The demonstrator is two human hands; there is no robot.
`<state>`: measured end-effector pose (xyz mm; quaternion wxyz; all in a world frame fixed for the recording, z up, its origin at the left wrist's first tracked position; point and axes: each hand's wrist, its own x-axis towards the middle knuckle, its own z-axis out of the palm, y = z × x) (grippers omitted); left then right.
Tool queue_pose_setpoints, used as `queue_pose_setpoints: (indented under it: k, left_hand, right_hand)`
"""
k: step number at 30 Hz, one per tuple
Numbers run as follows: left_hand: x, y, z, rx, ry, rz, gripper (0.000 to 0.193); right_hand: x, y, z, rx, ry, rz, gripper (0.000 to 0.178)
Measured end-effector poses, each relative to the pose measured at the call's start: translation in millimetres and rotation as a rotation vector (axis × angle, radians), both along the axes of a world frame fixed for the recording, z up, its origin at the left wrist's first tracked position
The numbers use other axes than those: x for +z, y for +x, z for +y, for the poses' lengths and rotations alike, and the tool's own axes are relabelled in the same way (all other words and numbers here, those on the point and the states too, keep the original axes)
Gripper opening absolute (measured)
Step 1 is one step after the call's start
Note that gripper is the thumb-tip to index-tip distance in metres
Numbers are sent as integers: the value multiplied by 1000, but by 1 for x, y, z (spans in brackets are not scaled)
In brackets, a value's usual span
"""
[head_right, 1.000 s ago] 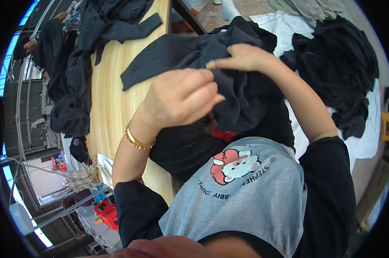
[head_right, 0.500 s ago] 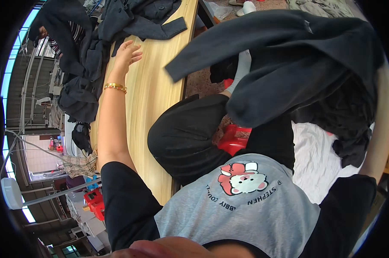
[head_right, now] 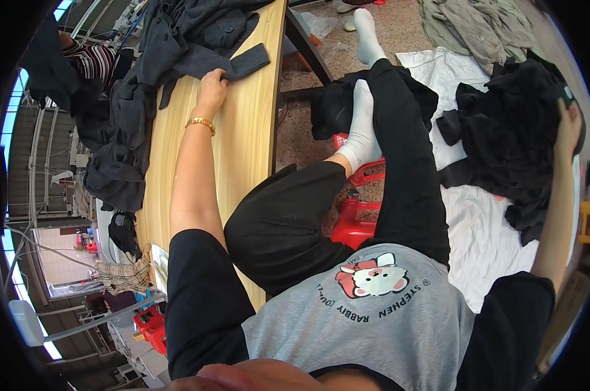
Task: Inspect and prepare black fabric pieces for garment manufacturing by checking seams and trimming loose threads.
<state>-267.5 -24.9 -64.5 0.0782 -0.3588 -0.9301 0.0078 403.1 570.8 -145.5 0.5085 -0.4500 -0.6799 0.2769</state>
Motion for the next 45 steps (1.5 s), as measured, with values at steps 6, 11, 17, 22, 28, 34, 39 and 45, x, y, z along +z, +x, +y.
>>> queue_pose_setpoints:
  k: [6, 11, 17, 22, 28, 34, 39, 45]
  left_hand:
    - [10, 35, -1, 83, 188, -75, 28]
    - [-14, 84, -99, 53, 981, -687, 25]
    - [41, 227, -204, 482, 1250, -1279, 30]
    - [63, 293, -282, 401, 1272, -1659, 27]
    - [98, 261, -238, 319, 521, -1135, 19]
    - [70, 119, -142, 94, 609, -323, 60]
    - [47, 24, -80, 239, 478, 131, 71]
    - [51, -4, -72, 273, 817, -104, 39]
  right_hand:
    - [-107, -43, -130, 121, -359, 187, 51]
    - [-68, -104, -172, 303, -349, 176, 48]
    - [-47, -147, -189, 429, -296, 154, 44]
    - [-61, -176, -204, 487, -325, 106, 43]
    - [-77, -186, -212, 529, -327, 103, 43]
    - [-63, -157, -232, 515, -321, 20, 46]
    - [-43, -102, -249, 417, -364, -14, 46]
    - [-48, -14, -237, 296, -448, 24, 47]
